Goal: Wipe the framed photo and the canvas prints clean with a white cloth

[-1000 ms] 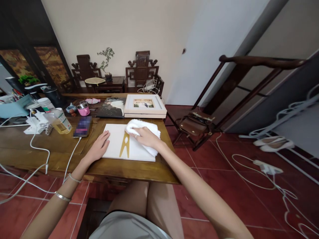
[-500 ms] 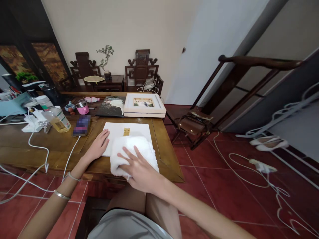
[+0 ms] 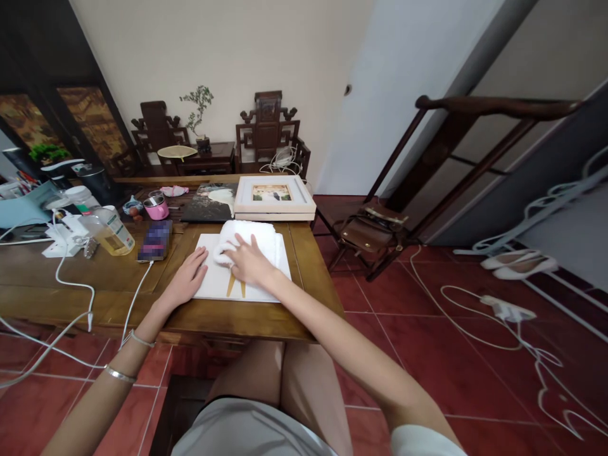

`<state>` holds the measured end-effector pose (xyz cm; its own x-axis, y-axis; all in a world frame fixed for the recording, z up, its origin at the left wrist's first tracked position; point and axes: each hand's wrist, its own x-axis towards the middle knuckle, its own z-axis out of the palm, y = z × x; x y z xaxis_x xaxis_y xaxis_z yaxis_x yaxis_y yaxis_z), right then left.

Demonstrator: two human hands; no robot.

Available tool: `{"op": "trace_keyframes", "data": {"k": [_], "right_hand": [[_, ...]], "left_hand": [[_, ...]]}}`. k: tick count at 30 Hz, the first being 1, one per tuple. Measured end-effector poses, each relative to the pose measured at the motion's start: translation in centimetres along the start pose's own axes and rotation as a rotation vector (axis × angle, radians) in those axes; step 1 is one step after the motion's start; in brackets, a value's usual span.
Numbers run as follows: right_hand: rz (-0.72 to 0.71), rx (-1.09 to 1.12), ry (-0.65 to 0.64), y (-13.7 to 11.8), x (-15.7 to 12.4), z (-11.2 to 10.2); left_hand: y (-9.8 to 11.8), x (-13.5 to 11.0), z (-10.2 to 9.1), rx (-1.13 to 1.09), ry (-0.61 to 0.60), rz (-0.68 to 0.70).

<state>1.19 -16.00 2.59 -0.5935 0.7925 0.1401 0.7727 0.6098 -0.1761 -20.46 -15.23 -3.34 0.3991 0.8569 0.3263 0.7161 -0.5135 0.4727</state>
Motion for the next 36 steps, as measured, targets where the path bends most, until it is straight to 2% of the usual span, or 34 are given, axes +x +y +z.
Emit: {"op": "trace_keyframes", "data": {"k": [3,6,9,13,19,22,24,27,32,36], "right_hand": [[-0.061,0.004,-0.022,-2.9,-3.1,0.0],[-0.108,0.064,-0.118,-5.7,-6.1,-0.6],[-0.125,0.102,-0.169,-6.9,-7.2,-1.1],[-0.090,0.083,-0.126,-5.2,-5.2,-1.0],[0.018,-0.005,-0.043,0.0,1.5,-0.3],[0.030,-0.047,-0.038,0.6,2.9,0.1],[-0.005,-0.075,-0.040,0.0,2.4,0.3],[-0.106,-0.076,-0.052,-1.8,-0.2,0.3],[-0.194,0.010,-0.171,-4.9,-4.7,-1.4],[-0.184,0.066,-0.178,-5.1,-5.2,-2.1]], "left_hand": [[0.2,0.0,0.0,0.012,0.001,0.002],[0.3,0.0,0.0,0.022,-0.003,-0.004],[0.3,0.0,0.0,0.027,-0.013,-0.006],[0.2,0.0,0.1,0.023,-0.010,-0.006],[0.1,0.0,0.0,0.010,-0.007,-0.007],[0.1,0.0,0.0,0.001,-0.003,-0.005],[0.0,0.0,0.1,-0.003,-0.001,-0.001],[0.0,0.0,0.1,-0.003,-0.006,0.008],[-0.1,0.0,0.1,-0.021,-0.016,0.030],[-0.3,0.0,0.2,-0.034,-0.006,0.036]]}}
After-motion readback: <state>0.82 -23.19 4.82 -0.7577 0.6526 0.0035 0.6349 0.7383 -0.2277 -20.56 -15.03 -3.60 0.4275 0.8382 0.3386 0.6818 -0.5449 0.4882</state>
